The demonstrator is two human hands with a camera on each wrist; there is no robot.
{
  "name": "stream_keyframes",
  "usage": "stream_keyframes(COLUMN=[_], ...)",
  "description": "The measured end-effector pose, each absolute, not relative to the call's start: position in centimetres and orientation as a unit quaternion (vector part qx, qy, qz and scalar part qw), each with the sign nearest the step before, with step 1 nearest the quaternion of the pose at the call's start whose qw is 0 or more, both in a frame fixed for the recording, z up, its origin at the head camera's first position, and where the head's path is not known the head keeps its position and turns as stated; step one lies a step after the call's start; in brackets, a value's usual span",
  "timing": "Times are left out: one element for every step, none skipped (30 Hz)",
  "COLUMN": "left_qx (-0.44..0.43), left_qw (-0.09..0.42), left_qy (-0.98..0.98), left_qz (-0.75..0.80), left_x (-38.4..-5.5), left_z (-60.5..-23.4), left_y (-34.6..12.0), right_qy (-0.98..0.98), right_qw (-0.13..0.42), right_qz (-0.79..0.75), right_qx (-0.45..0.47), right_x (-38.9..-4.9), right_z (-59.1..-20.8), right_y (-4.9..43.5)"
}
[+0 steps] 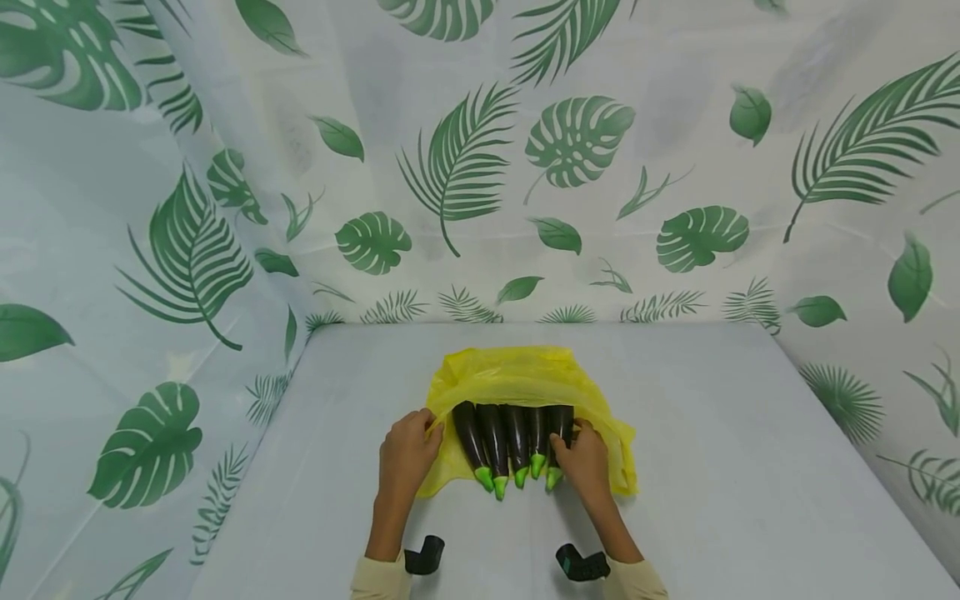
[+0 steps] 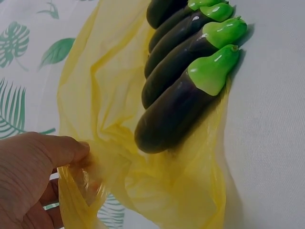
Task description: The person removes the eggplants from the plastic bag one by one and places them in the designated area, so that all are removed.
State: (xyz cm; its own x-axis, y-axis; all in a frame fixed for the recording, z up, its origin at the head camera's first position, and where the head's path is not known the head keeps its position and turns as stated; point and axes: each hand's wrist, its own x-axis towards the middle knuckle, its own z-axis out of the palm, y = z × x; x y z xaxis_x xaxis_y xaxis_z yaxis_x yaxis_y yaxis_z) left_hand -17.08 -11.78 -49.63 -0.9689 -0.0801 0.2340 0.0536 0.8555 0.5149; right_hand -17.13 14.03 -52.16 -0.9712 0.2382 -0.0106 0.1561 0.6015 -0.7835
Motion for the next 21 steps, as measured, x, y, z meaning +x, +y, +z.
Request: stream_keyframes(left_qx=[0.008, 0.008, 0.008, 0.008, 0.008, 0.008, 0.007, 0.008, 0.008, 0.009, 0.008, 0.008, 0.009, 0.009, 0.009, 0.009, 0.009, 0.010, 0.010, 0.010, 0.010], left_qw=[0.124, 0.124, 0.126, 0.127, 0.128, 0.129, 0.129, 0.128, 0.127, 0.125, 0.125, 0.124, 0.124, 0.125, 0.126, 0.128, 0.129, 0.129, 0.130, 0.130, 0.129], left_qy=[-0.955, -0.955, -0.955, -0.955, -0.954, -0.954, -0.953, -0.953, -0.952, -0.952, -0.952, -0.952, -0.952, -0.952, -0.952, -0.952, -0.953, -0.953, -0.953, -0.953, -0.954], left_qz=[-0.269, -0.268, -0.269, -0.270, -0.270, -0.271, -0.273, -0.275, -0.278, -0.278, -0.279, -0.280, -0.279, -0.279, -0.278, -0.276, -0.275, -0.274, -0.273, -0.272, -0.272], left_x=[-17.1, -17.1, -17.1, -17.1, -17.1, -17.1, -17.2, -17.2, -17.2, -17.2, -17.2, -17.2, -17.2, -17.2, -17.2, -17.2, -17.2, -17.2, -17.2, -17.2, -17.2], left_z=[-49.6, -49.6, -49.6, -49.6, -49.5, -49.5, -49.5, -49.5, -49.4, -49.4, -49.4, -49.4, -49.4, -49.4, -49.4, -49.4, -49.4, -49.4, -49.4, -49.4, -49.4], left_y=[-11.8, -11.8, -11.8, -11.8, -11.8, -11.8, -11.8, -11.8, -11.8, -11.8, -11.7, -11.7, -11.7, -11.7, -11.7, -11.7, -11.7, -11.7, -11.7, -11.8, -11.8], right_qy=[-0.893, -0.892, -0.892, -0.891, -0.890, -0.890, -0.890, -0.890, -0.890, -0.889, -0.889, -0.888, -0.888, -0.887, -0.885, -0.885, -0.884, -0.883, -0.882, -0.881, -0.881], right_qw=[0.043, 0.040, 0.035, 0.031, 0.028, 0.026, 0.024, 0.023, 0.022, 0.022, 0.023, 0.023, 0.023, 0.023, 0.023, 0.022, 0.020, 0.017, 0.015, 0.012, 0.010], right_qz=[0.434, 0.435, 0.436, 0.437, 0.439, 0.440, 0.440, 0.440, 0.441, 0.442, 0.442, 0.444, 0.446, 0.448, 0.451, 0.453, 0.454, 0.457, 0.458, 0.461, 0.462], right_qx=[-0.112, -0.114, -0.117, -0.118, -0.118, -0.118, -0.118, -0.117, -0.117, -0.115, -0.114, -0.113, -0.112, -0.111, -0.110, -0.108, -0.108, -0.107, -0.106, -0.104, -0.103], right_x=[-17.1, -17.1, -17.0, -17.0, -17.0, -16.9, -16.9, -16.9, -16.8, -16.8, -16.7, -16.7, -16.6, -16.6, -16.5, -16.4, -16.3, -16.2, -16.1, -16.0, -15.9], right_z=[-52.1, -52.1, -52.0, -51.9, -51.9, -51.8, -51.8, -51.7, -51.6, -51.5, -51.4, -51.3, -51.2, -51.0, -50.9, -50.7, -50.5, -50.4, -50.3, -50.1, -50.0], right_y=[14.0, 14.0, 14.1, 14.1, 14.1, 14.1, 14.2, 14.2, 14.2, 14.2, 14.3, 14.3, 14.4, 14.4, 14.4, 14.5, 14.5, 14.6, 14.6, 14.7, 14.7])
